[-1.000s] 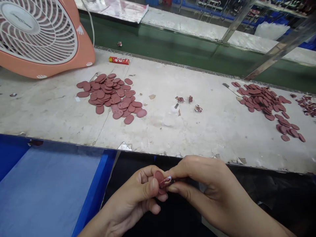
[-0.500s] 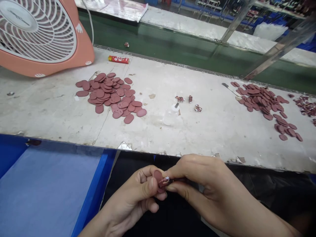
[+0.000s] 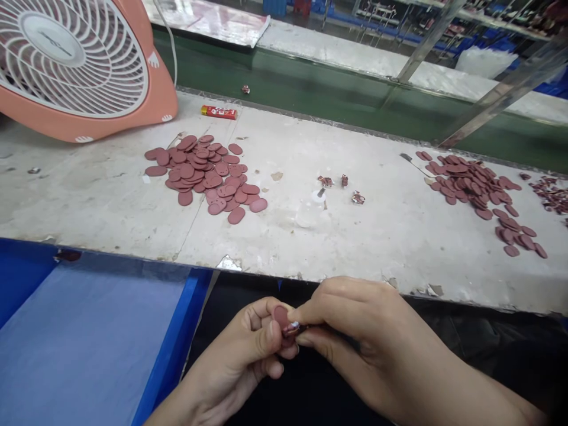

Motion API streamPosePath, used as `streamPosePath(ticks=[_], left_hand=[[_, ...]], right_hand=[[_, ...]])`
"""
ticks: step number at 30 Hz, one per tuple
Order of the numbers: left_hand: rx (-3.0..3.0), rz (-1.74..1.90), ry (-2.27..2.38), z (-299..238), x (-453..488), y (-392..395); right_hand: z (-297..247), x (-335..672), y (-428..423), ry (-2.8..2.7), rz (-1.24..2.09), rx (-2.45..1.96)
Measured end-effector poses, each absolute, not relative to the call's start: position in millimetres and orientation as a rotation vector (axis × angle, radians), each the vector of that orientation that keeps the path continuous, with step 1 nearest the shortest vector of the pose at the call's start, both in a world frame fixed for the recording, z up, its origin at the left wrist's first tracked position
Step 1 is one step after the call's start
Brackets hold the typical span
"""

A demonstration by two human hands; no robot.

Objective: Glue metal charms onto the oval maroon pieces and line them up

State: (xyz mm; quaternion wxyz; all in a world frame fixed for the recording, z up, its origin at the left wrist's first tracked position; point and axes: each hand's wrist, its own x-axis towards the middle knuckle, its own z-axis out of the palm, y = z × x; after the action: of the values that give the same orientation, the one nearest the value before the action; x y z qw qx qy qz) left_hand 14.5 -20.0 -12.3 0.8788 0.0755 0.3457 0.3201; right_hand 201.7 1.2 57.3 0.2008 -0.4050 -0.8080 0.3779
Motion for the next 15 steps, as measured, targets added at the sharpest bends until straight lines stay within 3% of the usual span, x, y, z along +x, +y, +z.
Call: streamPosePath(ticks=[15], left_hand=[[0.223, 0.71, 0.712, 2.7, 15.1, -18.6]], right_hand=[[58.4, 201.9, -12.8, -2.28, 0.711, -0.976]])
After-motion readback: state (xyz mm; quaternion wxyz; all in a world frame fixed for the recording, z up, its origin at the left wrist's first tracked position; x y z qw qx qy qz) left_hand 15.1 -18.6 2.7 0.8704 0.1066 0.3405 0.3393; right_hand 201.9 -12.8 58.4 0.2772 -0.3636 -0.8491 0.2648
